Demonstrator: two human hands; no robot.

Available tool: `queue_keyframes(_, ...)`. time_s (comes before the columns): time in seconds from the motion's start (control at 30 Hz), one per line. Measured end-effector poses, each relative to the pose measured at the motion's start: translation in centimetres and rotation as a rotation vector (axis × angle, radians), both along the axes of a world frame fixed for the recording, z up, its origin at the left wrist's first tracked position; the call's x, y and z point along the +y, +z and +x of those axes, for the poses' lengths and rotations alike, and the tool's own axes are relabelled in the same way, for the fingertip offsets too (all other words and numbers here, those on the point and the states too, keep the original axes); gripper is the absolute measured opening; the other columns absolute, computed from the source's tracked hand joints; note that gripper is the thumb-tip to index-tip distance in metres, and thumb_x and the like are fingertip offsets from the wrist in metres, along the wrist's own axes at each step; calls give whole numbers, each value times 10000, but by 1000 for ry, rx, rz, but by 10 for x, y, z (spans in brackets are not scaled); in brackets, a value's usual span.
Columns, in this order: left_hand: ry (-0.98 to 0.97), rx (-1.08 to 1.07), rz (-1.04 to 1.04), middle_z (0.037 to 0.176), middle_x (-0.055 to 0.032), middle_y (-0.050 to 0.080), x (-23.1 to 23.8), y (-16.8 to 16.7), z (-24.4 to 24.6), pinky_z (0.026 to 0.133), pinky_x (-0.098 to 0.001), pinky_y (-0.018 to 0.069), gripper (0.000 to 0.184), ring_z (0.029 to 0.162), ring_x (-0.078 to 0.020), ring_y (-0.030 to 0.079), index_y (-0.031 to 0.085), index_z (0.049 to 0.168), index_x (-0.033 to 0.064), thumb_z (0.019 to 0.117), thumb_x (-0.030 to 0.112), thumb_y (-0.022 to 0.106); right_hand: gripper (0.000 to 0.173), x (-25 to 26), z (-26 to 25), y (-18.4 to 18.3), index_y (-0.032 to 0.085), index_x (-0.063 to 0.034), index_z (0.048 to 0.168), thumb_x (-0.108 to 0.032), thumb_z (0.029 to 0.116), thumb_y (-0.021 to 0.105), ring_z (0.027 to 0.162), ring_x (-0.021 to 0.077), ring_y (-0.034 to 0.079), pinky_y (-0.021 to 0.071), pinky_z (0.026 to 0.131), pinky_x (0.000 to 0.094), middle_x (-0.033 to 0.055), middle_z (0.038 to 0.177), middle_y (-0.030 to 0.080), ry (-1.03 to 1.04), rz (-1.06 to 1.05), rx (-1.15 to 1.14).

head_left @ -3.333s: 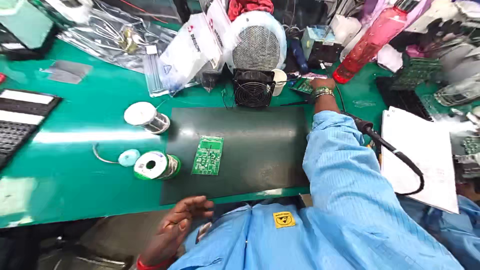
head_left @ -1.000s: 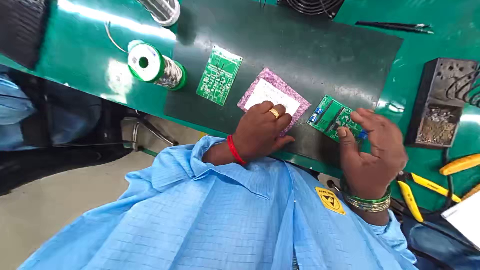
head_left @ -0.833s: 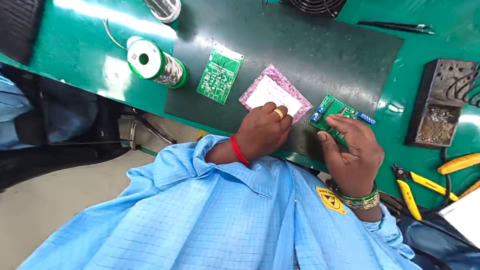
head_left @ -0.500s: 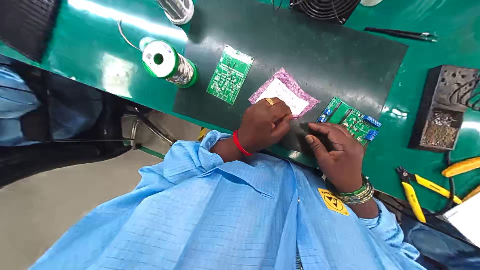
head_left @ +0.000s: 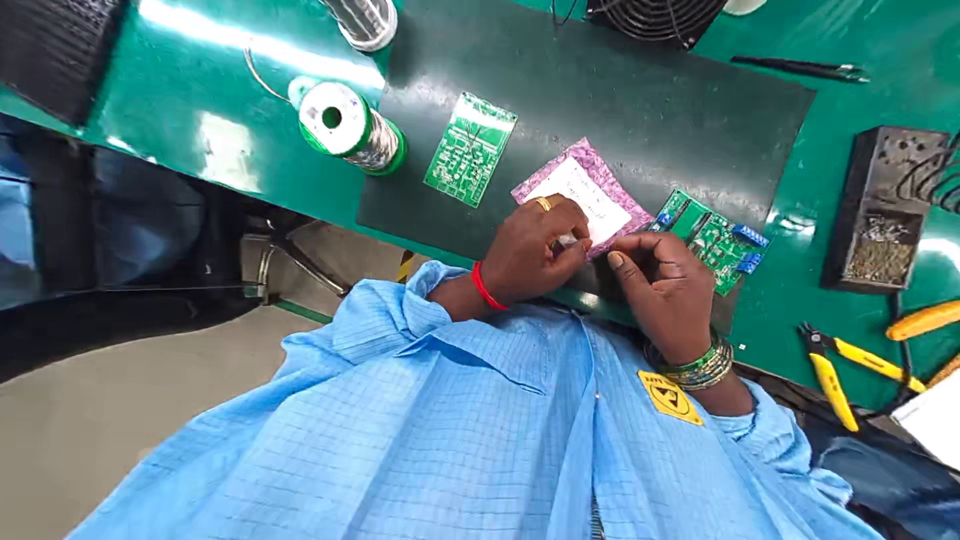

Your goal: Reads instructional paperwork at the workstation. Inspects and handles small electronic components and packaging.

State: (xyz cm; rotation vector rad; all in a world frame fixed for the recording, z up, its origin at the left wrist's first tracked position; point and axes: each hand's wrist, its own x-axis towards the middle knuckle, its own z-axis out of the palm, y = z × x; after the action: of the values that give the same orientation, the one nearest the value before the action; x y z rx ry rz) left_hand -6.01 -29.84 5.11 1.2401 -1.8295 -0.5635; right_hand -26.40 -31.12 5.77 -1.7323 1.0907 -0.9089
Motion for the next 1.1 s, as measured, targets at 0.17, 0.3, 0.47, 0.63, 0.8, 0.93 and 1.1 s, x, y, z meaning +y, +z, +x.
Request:
queue_keyframes(0.17,-51,-92,-30,1033,-182,723,2,0,0,866,-403,542,235,987,-284,681,735,936,-9,866,215,722,168,3,4,-2,696,8,1091,-87,954,672,858,25,665,568,771,182,65,1013,694,-11,0,7)
queue_keyframes(0.3,-35,-85,-48,1018,-181,727,3,-2,-2,850,-374,543,119,965,-274,684,736,876,0,848,99,674,180,4,5,-3,686,19,1109,-80,961,661,859,26,670,576,774,185,69,1023,691,-11,11,-2)
queue_keyframes(0.47,-15,57,-7,1007,-182,723,3,-2,1,845,-334,567,129,958,-226,694,720,892,-35,887,58,631,146,6,4,-5,624,-5,1095,-77,970,644,793,8,659,583,716,195,14,972,686,-43,7,-46)
queue_keyframes(0.63,-97,460,55,1037,-70,682,6,15,15,879,-254,555,135,980,-73,649,648,1033,-45,1007,46,551,375,5,2,-1,493,20,1276,-73,952,657,1010,75,683,606,858,271,58,1210,640,-112,88,-181)
queue_keyframes(0.8,-32,998,382,1018,62,707,13,30,24,807,-282,614,231,914,-64,697,612,1108,187,1054,81,414,656,1,5,10,328,50,1459,-42,913,679,1107,65,645,582,936,258,52,1336,548,-69,193,-354)
queue_keyframes(0.93,49,1171,551,1020,-8,705,12,26,24,765,-299,626,255,868,-112,716,572,1122,147,1072,90,328,538,2,7,15,416,14,1402,31,914,641,1019,60,675,594,894,260,-2,1199,641,-82,258,-427)
queue_keyframes(1.1,84,1176,604,1020,-16,705,11,22,21,792,-312,627,246,882,-121,721,562,1099,151,1085,101,322,466,3,7,13,459,-39,1334,67,910,620,883,46,689,609,799,252,-48,1046,673,-135,256,-446)
